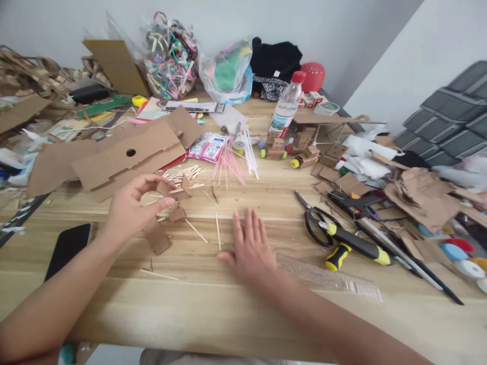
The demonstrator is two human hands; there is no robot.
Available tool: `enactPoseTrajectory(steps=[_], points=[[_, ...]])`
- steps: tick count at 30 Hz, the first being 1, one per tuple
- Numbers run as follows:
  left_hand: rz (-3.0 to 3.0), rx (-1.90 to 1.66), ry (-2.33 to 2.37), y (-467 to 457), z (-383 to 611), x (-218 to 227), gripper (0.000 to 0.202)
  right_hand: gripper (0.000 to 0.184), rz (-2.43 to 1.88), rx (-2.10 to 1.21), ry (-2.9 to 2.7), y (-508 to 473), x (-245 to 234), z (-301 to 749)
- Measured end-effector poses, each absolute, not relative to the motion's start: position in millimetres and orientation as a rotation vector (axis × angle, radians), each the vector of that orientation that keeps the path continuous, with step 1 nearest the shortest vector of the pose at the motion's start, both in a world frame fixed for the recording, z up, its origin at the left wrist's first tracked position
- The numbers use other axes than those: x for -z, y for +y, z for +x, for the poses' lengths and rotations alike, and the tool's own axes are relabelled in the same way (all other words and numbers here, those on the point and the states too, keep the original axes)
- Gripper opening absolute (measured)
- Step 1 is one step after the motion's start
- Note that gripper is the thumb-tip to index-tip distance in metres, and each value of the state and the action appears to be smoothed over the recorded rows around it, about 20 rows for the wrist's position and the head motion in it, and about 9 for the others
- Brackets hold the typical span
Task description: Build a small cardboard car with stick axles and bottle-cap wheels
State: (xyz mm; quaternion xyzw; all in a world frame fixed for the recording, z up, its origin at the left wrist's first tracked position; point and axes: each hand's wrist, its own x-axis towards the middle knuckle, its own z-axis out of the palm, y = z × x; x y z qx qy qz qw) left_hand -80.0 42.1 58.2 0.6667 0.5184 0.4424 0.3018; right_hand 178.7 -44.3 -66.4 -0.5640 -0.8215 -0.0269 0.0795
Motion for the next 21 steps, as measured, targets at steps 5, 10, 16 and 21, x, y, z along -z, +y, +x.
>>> enactPoseTrajectory(steps=[5,10,16,21], points=[[1.812,-1.132,1.286,50,-67,-52,0.023,0.098,-1.553,-0.399,-2.486,-10,42,101],[1.908,-0.887,1.294,55,-39,-36,0.023,0.086,-1.274,-0.569,-2.547,-29,16,97],[2.105,-0.602,1.305,53,2,-19,0.025,0.06,-1.096,-0.369,-2.527,-98,12,166],[2.144,-0.554,1.334,45,16,-8,0.025,0.037,-1.386,-0.337,-2.262,-99,9,217]])
